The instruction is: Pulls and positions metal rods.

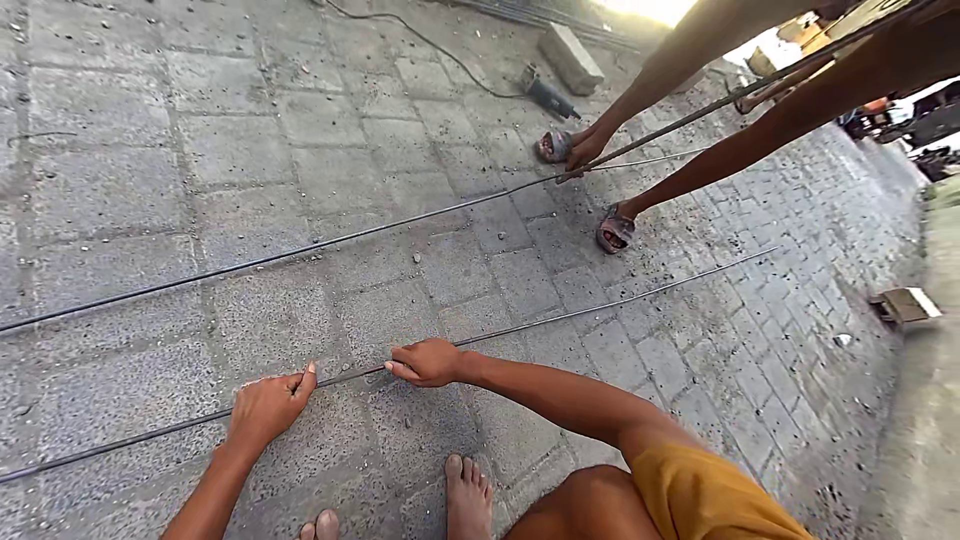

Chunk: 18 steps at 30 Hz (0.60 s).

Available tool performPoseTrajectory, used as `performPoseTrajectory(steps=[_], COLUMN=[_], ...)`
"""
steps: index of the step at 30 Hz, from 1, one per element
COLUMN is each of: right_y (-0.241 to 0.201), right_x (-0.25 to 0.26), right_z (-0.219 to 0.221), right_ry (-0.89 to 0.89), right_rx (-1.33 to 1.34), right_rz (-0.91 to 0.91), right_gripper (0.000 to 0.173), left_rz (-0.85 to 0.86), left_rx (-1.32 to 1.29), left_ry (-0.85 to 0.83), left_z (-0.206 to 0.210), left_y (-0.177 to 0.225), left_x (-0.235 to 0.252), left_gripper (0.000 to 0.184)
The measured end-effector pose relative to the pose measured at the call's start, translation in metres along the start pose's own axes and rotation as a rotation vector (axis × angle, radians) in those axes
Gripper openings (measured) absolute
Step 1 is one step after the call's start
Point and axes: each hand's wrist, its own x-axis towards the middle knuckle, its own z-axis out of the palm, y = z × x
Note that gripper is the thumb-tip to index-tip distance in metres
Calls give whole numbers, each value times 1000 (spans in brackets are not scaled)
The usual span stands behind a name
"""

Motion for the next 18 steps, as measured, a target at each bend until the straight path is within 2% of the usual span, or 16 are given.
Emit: performPoseTrajectory(steps=[6,18], right_y=[0,3], right_x=[-2,3], right_z=[9,-8], right_ry=[-72,-33], right_rx=[-19,-12], right_rz=[22,57], right_gripper=[68,65], left_rz=[26,-10], left_rx=[21,0], left_ry=[52,81], left_z=[9,4], left_y=[1,4], left_x=[-14,-1], left_gripper=[71,72])
